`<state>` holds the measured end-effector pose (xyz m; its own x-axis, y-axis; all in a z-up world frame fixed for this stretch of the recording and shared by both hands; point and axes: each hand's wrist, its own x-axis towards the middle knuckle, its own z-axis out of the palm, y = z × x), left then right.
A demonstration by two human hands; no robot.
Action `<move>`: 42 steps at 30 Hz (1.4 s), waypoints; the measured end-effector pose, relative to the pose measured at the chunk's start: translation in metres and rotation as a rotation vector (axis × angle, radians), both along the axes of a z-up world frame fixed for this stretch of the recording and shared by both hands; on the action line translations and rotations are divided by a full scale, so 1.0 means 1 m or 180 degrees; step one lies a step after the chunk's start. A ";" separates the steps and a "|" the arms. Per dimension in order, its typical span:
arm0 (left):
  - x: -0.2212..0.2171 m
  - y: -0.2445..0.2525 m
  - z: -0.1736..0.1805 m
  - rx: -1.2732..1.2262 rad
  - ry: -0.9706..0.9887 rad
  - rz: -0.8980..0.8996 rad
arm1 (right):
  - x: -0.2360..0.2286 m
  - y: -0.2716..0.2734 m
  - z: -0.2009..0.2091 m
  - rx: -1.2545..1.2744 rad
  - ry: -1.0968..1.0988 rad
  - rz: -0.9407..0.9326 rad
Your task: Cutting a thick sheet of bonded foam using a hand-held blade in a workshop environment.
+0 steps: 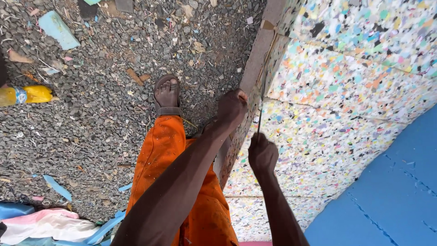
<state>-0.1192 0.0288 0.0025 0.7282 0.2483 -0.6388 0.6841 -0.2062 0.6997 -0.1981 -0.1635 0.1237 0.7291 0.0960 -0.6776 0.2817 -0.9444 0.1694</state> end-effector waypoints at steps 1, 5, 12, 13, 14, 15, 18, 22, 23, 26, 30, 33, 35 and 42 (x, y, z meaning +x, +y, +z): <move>0.005 0.000 -0.001 0.0005 -0.0017 0.0009 | -0.018 -0.001 0.006 0.0005 -0.0017 0.0009; 0.021 -0.011 0.020 0.0045 0.0081 -0.0321 | -0.033 -0.002 0.023 -0.0200 0.0310 -0.0203; 0.049 -0.028 -0.016 0.0370 0.0010 -0.0666 | 0.064 0.019 -0.047 -0.0862 0.0142 0.1449; 0.047 -0.031 -0.019 0.0354 0.0002 -0.0674 | 0.031 0.012 -0.023 -0.0879 0.0142 0.1439; 0.044 -0.028 -0.022 0.0393 -0.0013 -0.0740 | -0.002 0.009 0.001 -0.0789 0.0385 0.1122; 0.041 -0.025 -0.024 0.0431 -0.0029 -0.0805 | -0.034 0.007 0.026 -0.0698 0.0626 0.0803; 0.041 -0.015 0.013 0.0263 0.0207 -0.0791 | -0.051 0.008 0.056 -0.0400 0.0622 -0.0445; 0.047 -0.039 -0.025 0.0285 0.0559 -0.1151 | 0.032 0.008 -0.017 -0.0651 0.0405 0.0949; 0.043 -0.041 -0.033 0.0754 0.0056 -0.1612 | 0.056 0.004 -0.048 -0.0742 0.0208 0.1246; 0.030 -0.038 -0.037 0.0970 -0.0340 -0.2174 | 0.040 0.012 -0.021 -0.0770 0.0070 0.1540; 0.036 -0.046 -0.050 0.0097 0.0550 -0.0137 | -0.041 0.015 0.067 -0.0790 0.0750 0.1590; 0.035 -0.037 -0.048 -0.0073 0.0379 0.0062 | -0.036 0.000 0.050 -0.0750 0.0571 0.1311; 0.037 -0.029 -0.039 -0.0117 0.0427 0.0115 | 0.020 0.015 0.020 -0.0754 0.0311 0.1480; 0.033 -0.046 -0.077 0.0711 0.0262 -0.1976 | 0.022 0.019 0.031 -0.0656 0.0507 0.0712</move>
